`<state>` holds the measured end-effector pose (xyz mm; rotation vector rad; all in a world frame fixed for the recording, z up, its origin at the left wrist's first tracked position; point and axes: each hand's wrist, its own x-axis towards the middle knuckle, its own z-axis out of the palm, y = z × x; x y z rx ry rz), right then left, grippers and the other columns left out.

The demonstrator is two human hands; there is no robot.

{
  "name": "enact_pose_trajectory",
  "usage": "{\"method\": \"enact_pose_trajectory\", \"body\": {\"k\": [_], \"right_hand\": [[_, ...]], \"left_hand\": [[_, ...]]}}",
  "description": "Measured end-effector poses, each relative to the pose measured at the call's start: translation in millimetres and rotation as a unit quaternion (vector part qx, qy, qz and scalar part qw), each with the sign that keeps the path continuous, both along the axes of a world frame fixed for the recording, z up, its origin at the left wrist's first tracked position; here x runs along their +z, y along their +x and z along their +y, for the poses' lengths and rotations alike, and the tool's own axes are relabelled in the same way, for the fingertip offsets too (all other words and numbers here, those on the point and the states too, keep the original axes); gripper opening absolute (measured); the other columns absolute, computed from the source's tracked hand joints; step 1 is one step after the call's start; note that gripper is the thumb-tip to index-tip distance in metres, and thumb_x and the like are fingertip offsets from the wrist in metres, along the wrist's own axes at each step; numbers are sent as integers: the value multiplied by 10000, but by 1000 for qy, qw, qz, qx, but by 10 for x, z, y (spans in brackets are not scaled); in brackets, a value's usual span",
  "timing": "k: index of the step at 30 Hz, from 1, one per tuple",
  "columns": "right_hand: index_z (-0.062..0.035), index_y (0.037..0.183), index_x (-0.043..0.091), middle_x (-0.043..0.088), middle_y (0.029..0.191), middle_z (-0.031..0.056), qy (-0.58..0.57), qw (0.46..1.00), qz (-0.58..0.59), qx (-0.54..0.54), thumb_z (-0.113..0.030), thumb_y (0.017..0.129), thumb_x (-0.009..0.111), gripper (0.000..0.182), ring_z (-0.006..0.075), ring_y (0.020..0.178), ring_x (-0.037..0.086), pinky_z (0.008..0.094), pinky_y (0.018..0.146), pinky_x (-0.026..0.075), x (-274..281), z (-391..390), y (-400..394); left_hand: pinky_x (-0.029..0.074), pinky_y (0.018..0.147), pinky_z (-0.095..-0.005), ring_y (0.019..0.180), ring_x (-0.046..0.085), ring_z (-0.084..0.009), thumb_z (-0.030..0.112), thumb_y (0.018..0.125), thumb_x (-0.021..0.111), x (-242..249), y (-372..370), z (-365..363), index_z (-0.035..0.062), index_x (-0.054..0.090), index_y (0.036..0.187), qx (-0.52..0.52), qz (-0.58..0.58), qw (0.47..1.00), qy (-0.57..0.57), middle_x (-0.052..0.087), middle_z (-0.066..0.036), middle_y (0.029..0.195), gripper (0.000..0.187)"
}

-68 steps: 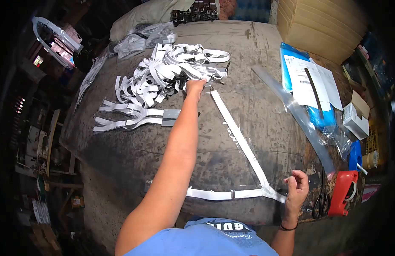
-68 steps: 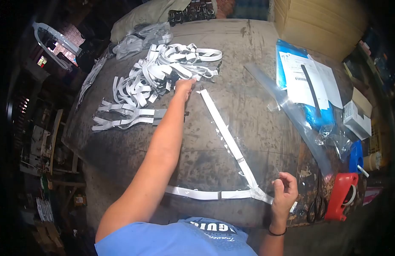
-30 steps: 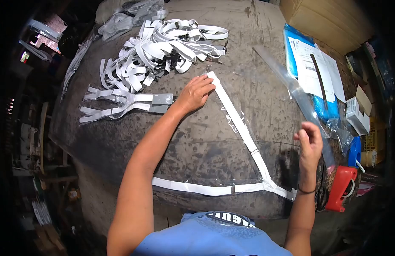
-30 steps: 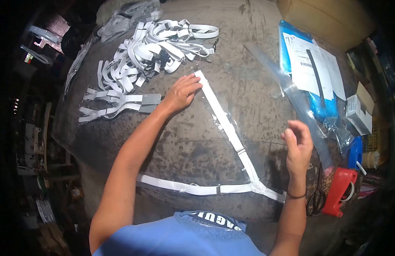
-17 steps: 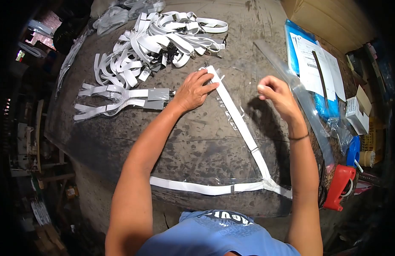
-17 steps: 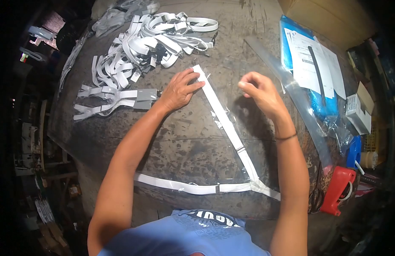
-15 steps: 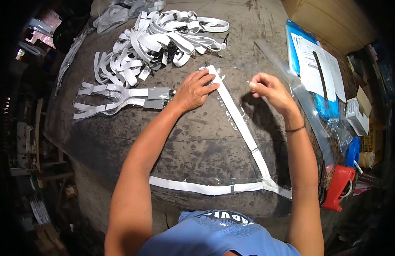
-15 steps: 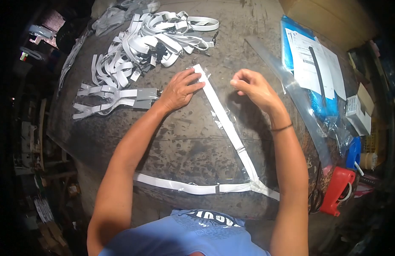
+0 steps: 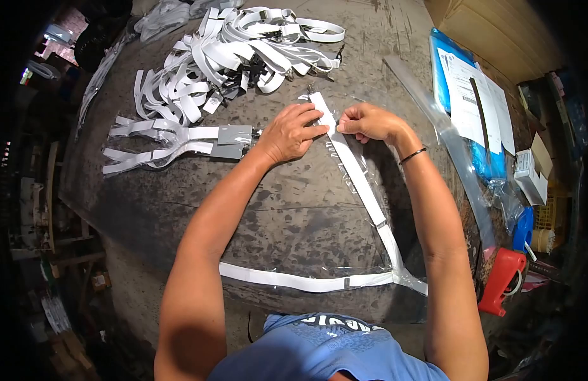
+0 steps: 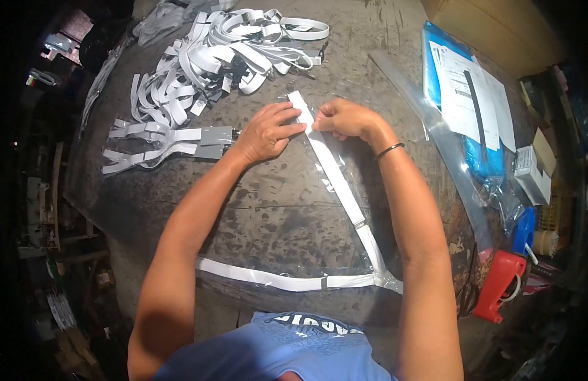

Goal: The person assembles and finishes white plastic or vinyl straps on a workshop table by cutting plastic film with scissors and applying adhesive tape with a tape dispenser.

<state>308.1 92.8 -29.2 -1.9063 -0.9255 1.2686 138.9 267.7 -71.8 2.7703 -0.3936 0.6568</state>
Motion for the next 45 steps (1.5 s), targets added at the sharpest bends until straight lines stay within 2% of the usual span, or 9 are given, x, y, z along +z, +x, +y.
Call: {"method": "enact_pose_trajectory", "body": {"k": [21,23,29,32,35,39,41,42,45], "right_hand": [[-88,795,620,549,682,-44,-36,998,-57,-16,-229,850,685,164,75,579,471,250,517,396,-88,121,-70],[-12,815,658,597,656,58,-25,995,-99,-8,-254,773,694,248,173,558,564,317,508,460,-114,141,-65],[29,892,701,684,774,193,-39,978,-206,4,-306,733,727,372,267,687,675,373,619,524,-119,193,-134],[32,921,709,692,886,244,-66,952,-300,10,-368,719,751,450,332,810,694,409,699,534,-191,224,-171],[21,960,713,686,968,257,-116,947,-299,10,-440,714,758,524,378,894,680,437,750,532,-80,224,-202],[14,908,700,698,897,214,-137,920,-365,26,-484,723,749,533,338,811,688,409,708,527,-99,132,-99],[5,825,618,562,622,51,21,979,-189,-77,-499,751,751,526,208,569,564,365,561,471,-112,-115,-23],[-31,814,557,466,653,-9,11,985,-124,-116,-498,802,711,493,124,585,465,312,543,416,79,-254,-101],[-16,832,570,536,737,51,89,961,-234,-115,-443,839,670,438,145,692,505,314,625,418,335,-890,-202]], "left_hand": [[416,1002,-420,1209,513,-265,40,706,623,4,-4,-7,196,707,1071,13,7,1000,4,616,-45,1190,406],[415,1003,-421,1210,512,-266,43,712,624,6,-6,-8,196,706,1071,14,9,1000,4,616,-45,1189,398],[410,1010,-426,1202,514,-272,45,724,628,2,-2,-8,195,705,1070,14,6,1000,9,617,-47,1179,385],[412,1007,-432,1191,517,-267,54,716,648,-17,35,21,196,701,1056,13,-4,1000,11,612,-36,1164,372],[418,997,-433,1179,520,-261,64,711,667,-28,-8,-13,195,695,1041,14,-3,1000,8,606,-23,1150,356],[422,988,-427,1165,527,-261,58,711,659,-14,8,5,191,683,1041,17,-4,1000,14,608,-24,1136,357],[419,992,-427,1163,529,-261,58,710,657,25,4,2,179,680,1048,15,-1,1000,11,609,-32,1136,360],[416,995,-427,1161,530,-262,59,708,654,35,-7,-7,167,677,1055,12,6,1000,6,609,-39,1136,363],[411,1003,-418,1157,531,-263,51,698,645,1,8,9,133,675,1057,19,-14,1000,-5,608,-57,1142,370]]}}
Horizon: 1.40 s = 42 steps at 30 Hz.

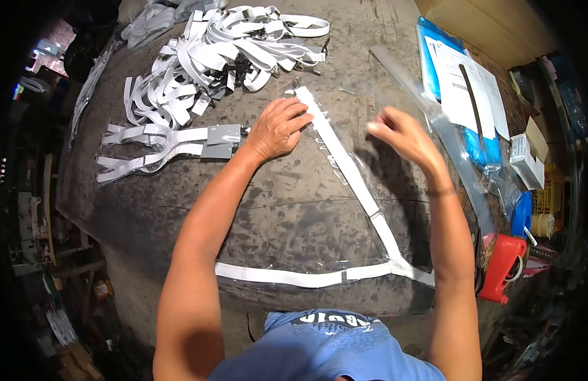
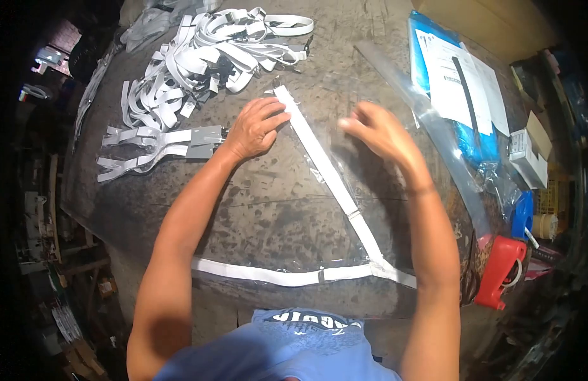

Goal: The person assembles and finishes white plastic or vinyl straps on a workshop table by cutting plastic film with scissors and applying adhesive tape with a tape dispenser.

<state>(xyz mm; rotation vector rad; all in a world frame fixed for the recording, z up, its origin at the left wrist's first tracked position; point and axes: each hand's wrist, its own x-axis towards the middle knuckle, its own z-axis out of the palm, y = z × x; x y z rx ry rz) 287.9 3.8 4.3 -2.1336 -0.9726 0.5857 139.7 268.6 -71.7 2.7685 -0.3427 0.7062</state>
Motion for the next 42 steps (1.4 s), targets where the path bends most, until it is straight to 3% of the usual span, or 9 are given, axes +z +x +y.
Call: {"method": "enact_pose_trajectory", "body": {"k": [6,11,14,19,22,25,32,38,42], "right_hand": [[23,974,586,561,896,128,-5,994,-47,-94,-186,820,695,281,250,820,573,334,747,454,533,-1508,-849],[13,1049,603,580,992,112,-60,973,-56,-216,-141,793,700,315,244,907,578,313,795,453,618,-2212,-1423],[11,1118,606,588,1067,122,-27,967,-104,-230,-107,806,668,339,232,980,579,309,874,451,704,-2529,-1557],[-12,1110,614,601,1037,127,-48,941,-102,-319,-109,870,626,259,277,981,581,342,868,448,620,-2863,-1697],[-20,1090,621,610,1053,124,-81,942,-135,-295,-93,846,641,255,303,1008,570,376,871,447,402,-3066,-1750],[-32,1083,628,617,1068,121,-84,951,-217,-203,-86,814,668,276,323,1023,559,404,875,445,60,-3139,-1807],[-93,1070,593,553,1026,108,-195,951,-183,-155,-158,748,739,360,329,993,524,446,833,414,-5,-3045,-1912],[-85,960,563,508,1001,130,-241,950,-139,-143,-158,729,739,299,348,991,507,456,814,412,-50,-3104,-1865],[-77,946,543,518,912,132,-143,942,-275,-130,-55,732,671,250,347,900,530,444,772,443,-70,-3130,-1907]], "left_hand": [[235,1120,-553,1343,375,-342,197,808,591,138,60,-115,114,591,1226,43,21,997,60,500,-138,1366,426],[48,1154,-581,1469,110,-348,505,984,367,477,462,-553,199,278,1513,71,101,991,58,190,-122,1587,618],[44,1155,-579,1479,84,-322,491,993,341,-271,649,-644,209,261,1520,56,177,980,65,166,-88,1600,603],[38,1145,-586,1484,49,-319,490,1004,273,-307,701,-529,208,236,1527,90,188,968,142,141,-70,1609,596],[48,1156,-563,1481,97,-308,458,992,322,-216,656,-514,201,291,1509,71,194,978,16,206,-67,1594,578],[111,1174,-517,1436,262,-297,381,901,482,142,434,-600,170,472,1407,-54,250,965,53,402,-101,1492,548],[170,1166,-530,1257,467,-294,186,691,607,626,227,-788,113,603,1142,-32,317,937,146,567,-97,1180,457],[389,957,-490,1093,561,-297,162,672,644,713,121,-790,90,609,968,-60,283,918,272,605,-94,1012,306],[478,701,-460,792,604,-370,115,703,600,799,-193,-739,66,550,867,-90,261,929,247,595,-135,784,179]]}}
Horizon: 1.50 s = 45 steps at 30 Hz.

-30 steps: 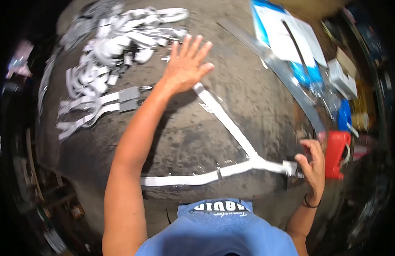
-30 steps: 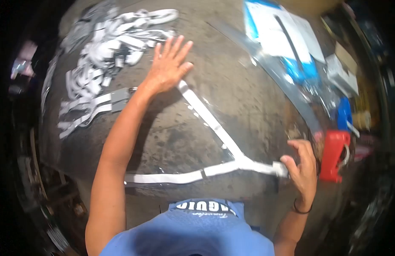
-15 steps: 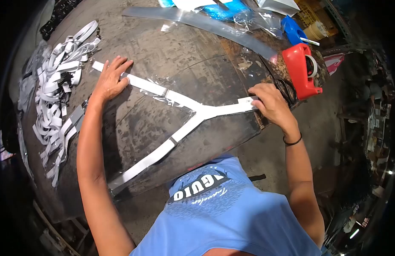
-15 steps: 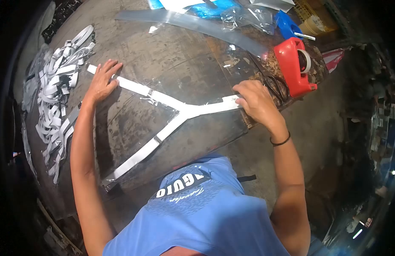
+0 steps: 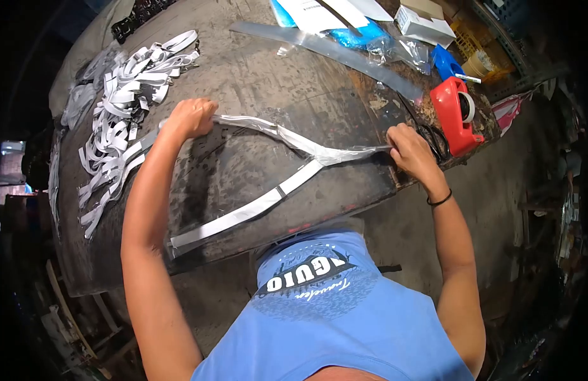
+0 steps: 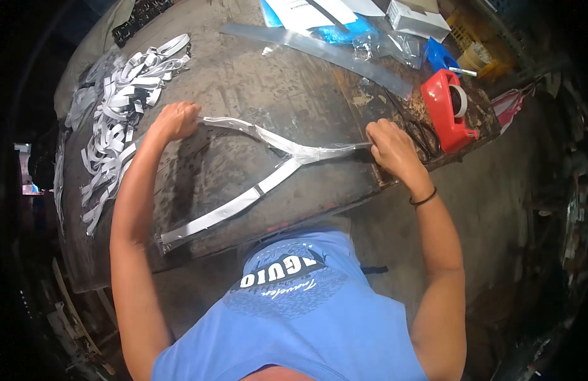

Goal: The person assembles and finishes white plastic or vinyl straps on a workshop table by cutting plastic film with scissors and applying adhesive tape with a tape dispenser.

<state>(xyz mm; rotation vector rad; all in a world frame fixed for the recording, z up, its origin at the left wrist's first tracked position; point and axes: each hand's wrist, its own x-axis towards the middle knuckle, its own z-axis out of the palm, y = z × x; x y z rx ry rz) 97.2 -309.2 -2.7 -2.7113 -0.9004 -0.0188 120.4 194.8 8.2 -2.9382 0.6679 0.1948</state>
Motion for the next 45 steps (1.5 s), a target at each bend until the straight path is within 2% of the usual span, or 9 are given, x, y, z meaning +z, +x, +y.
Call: {"method": "enact_pose_trajectory", "body": {"k": [4,10,12,14,19,21,32,40,45], "right_hand": [[-56,943,524,530,837,127,91,977,-192,-17,37,706,604,267,340,829,553,431,754,460,268,51,10],[-29,984,542,635,1001,142,178,906,-381,51,54,793,585,212,324,936,620,401,834,490,986,68,296],[-32,984,537,650,1024,149,188,848,-485,102,6,874,574,122,323,936,636,389,844,502,1391,87,459],[-35,978,531,660,1044,149,218,806,-535,129,5,897,566,96,308,951,653,373,849,517,1805,153,559],[-47,972,486,664,1102,132,265,731,-595,205,5,914,571,116,246,988,667,328,869,516,2868,548,434],[-32,1102,505,635,1165,175,289,715,-580,261,8,939,535,170,277,1065,642,340,911,510,3182,647,468],[8,1018,540,634,1071,182,352,681,-597,237,43,909,572,119,258,979,631,337,851,514,4473,796,234],[36,959,576,643,988,168,360,697,-588,197,32,898,590,63,234,899,625,330,800,511,4506,971,278],[54,923,599,649,936,160,373,726,-548,183,25,891,601,43,219,849,622,326,768,509,4374,1031,351]], "left_hand": [[472,685,-482,807,602,-392,60,776,562,304,-531,-99,69,527,943,60,-118,990,-39,607,-169,852,171],[537,624,-392,748,661,-299,-42,723,589,351,-1338,-433,190,440,1384,57,-258,925,-272,657,-124,991,716],[529,608,-347,702,656,-223,-9,711,622,436,-1655,-614,174,471,1369,212,-92,900,-370,648,-121,951,699],[512,636,-316,717,637,-165,9,719,645,341,-1794,-744,157,485,1373,181,-76,872,-448,651,-81,908,689],[415,1019,-411,1198,519,-239,373,712,828,294,-1685,-1246,112,316,1485,39,8,808,-588,549,-115,1252,964],[270,1136,-466,1412,295,-278,686,581,797,320,-1442,-1396,82,203,1520,-14,78,738,-670,341,-158,1497,1264],[115,1169,-494,1458,155,-315,958,607,402,1164,-224,-2001,60,181,1522,-144,28,644,-751,221,-204,1552,1301],[456,994,-461,1076,630,-321,939,549,437,948,-591,-2499,56,358,1446,-315,439,427,-725,577,-217,1282,1262],[491,949,-463,1063,643,-362,808,654,611,588,-1173,-2474,22,393,1424,-350,545,374,-664,572,-251,1275,1122]]}}
